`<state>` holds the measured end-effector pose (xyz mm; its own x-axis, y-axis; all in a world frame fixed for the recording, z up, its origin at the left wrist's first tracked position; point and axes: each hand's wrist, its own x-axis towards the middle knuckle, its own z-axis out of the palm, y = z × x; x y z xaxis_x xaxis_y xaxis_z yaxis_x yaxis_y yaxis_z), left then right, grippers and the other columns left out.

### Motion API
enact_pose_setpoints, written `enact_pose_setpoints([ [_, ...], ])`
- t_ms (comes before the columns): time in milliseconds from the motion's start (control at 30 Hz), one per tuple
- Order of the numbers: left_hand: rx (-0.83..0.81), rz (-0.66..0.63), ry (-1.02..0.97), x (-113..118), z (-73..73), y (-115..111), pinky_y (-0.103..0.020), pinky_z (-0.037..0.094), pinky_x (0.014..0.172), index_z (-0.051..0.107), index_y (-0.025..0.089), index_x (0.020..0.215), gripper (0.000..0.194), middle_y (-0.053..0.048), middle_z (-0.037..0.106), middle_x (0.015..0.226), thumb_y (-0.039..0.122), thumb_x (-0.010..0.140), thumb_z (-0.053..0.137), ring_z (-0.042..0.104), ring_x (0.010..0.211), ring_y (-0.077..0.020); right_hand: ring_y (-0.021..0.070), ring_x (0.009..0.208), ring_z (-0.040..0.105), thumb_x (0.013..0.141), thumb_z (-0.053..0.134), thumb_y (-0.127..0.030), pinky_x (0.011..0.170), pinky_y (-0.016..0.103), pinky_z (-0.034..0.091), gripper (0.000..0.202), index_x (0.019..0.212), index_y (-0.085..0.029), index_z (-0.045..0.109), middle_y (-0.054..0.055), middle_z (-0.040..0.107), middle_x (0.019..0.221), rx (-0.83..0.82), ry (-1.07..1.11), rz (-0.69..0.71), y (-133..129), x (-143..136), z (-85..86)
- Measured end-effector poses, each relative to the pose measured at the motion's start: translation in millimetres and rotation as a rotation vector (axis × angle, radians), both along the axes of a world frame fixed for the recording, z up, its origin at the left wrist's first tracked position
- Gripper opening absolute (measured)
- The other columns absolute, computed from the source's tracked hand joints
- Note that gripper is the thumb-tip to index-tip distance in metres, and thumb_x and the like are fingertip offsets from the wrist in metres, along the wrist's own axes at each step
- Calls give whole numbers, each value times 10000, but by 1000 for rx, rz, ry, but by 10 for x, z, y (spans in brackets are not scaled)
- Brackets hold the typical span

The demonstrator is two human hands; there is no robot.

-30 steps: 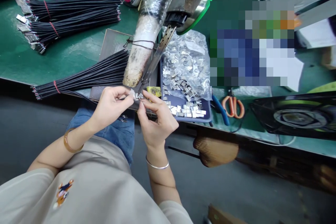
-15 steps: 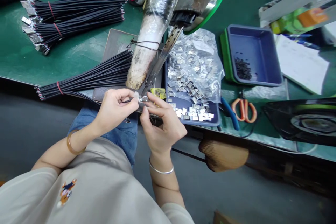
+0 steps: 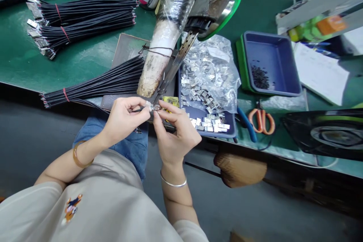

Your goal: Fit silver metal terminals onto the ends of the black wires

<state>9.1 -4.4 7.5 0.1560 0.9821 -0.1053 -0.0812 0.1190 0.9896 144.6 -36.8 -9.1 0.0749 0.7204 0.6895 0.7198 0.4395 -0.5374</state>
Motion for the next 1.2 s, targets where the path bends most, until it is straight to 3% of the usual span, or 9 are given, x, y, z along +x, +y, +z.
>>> enact_pose_setpoints([
  [167, 13, 23, 34, 10, 32, 1, -178, 298, 476, 675, 107, 687, 176, 32, 445, 558, 271, 716, 618, 346, 525, -58, 188, 915, 779, 849, 730, -103, 790, 321, 638, 143, 864, -220, 648, 44, 801, 994, 26, -15, 0, 11, -9, 32],
  [367, 12, -32, 87, -14, 34, 3, -191, 178, 448, 615, 119, 628, 143, 66, 312, 523, 237, 706, 599, 228, 497, -43, 174, 881, 788, 877, 691, -117, 739, 268, 637, 140, 863, -228, 607, 46, 806, 1011, -4, -97, 21, -43, 27, 36],
  [500, 26, -71, 115, -33, 41, -11, -203, 172, 452, 611, 126, 638, 163, 74, 286, 520, 250, 741, 587, 208, 490, -45, 167, 870, 789, 894, 683, -129, 711, 239, 630, 117, 907, -229, 624, 36, 809, 995, 1, -98, 15, -58, 49, 32],
  [600, 58, -116, 145, -63, 42, -37, -200, 223, 460, 649, 127, 700, 164, 71, 336, 517, 262, 774, 592, 262, 485, -53, 162, 855, 789, 887, 695, -121, 709, 232, 629, 120, 919, -228, 648, 27, 810, 986, 4, -77, 10, -60, 58, 27],
  [767, 203, -113, 247, -147, 13, -76, -192, 383, 553, 666, 135, 789, 122, 25, 561, 611, 248, 822, 633, 459, 568, -76, 164, 834, 782, 881, 698, -150, 675, 244, 641, 79, 850, -214, 664, 36, 804, 950, -107, 134, -4, -64, 47, 29],
  [900, 193, -149, 205, -181, 2, -66, -193, 385, 513, 685, 124, 760, 203, 14, 572, 575, 266, 870, 588, 466, 514, -73, 148, 786, 772, 880, 693, -158, 654, 236, 647, 86, 811, -203, 666, 27, 791, 893, -241, 274, 51, -75, 31, 51],
  [1100, 89, -88, 78, -130, -24, -50, -199, 377, 503, 731, 120, 766, 183, 0, 573, 564, 278, 794, 644, 483, 546, -95, 144, 820, 772, 865, 690, -73, 728, 244, 638, 146, 856, -218, 674, 15, 798, 912, -58, 16, 80, -72, 60, 60],
  [1200, 64, -73, 83, -100, -26, -47, -191, 314, 477, 714, 116, 730, 179, 13, 539, 553, 276, 769, 643, 410, 513, -71, 148, 806, 777, 856, 698, -54, 704, 238, 631, 174, 903, -221, 681, 19, 802, 954, -11, -1, 93, -84, 83, 42],
])
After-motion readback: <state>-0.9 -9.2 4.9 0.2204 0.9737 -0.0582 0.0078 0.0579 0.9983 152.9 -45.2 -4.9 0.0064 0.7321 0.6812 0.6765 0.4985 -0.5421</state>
